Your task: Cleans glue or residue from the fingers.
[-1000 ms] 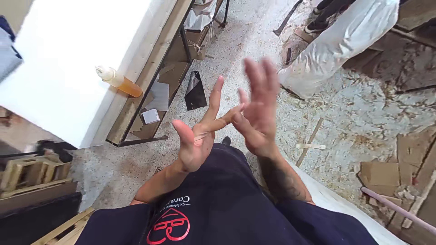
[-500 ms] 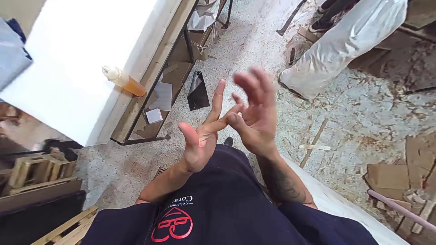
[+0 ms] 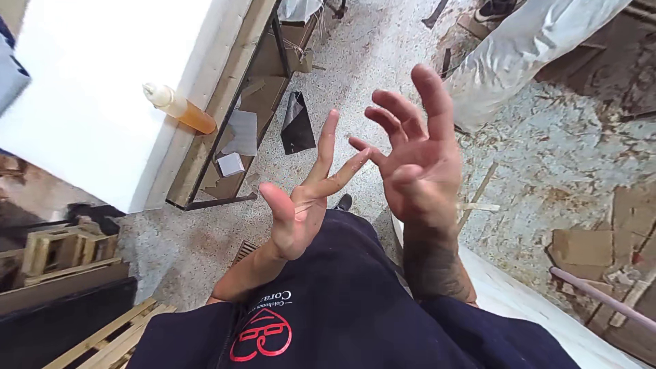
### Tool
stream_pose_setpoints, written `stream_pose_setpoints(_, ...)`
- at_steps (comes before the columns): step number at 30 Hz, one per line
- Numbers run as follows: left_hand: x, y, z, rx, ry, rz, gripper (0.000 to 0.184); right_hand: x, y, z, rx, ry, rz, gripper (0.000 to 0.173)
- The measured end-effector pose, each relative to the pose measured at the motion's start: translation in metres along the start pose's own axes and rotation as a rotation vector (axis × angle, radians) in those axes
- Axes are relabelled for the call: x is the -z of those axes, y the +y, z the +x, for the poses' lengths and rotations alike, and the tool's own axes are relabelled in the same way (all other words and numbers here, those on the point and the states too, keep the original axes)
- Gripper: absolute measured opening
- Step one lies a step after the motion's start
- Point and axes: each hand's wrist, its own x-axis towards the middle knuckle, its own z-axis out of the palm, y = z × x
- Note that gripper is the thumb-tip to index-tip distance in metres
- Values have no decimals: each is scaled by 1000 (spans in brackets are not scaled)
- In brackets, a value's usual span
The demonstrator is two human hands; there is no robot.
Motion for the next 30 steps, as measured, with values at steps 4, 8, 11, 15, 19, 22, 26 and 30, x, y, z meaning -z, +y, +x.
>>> stream_pose_setpoints(4,-1,-2,-2,-12,1,67,119,-8,14,0,84,45,-294,91)
stream_pose_setpoints(8,0,3,-4,16,-9,126,117,-7,1,-2,-59,-25,-39,93)
stream_pose_setpoints(11,-1,2,-4,9,-10,86,117,-10,0,-4,-176,-73,127,90)
stream_pose_setpoints(15,0,-1,-5,38,-12,-71,113,-13,4,-6,-277,-83,225,92)
stream_pose_setpoints(19,-3,-3,-4,30,-2,-183,116,-16,8,-5,-283,-78,280,94)
stream_pose_setpoints(22,-6,-3,-3,48,-3,-265,118,-17,8,-4,-266,-89,309,96)
stream_pose_setpoints(26,-5,-1,-1,85,-4,-362,116,-15,10,-3,-262,-104,317,100)
stream_pose_setpoints(30,-2,-1,-1,37,8,-190,117,-10,6,-2,-132,-92,96,104)
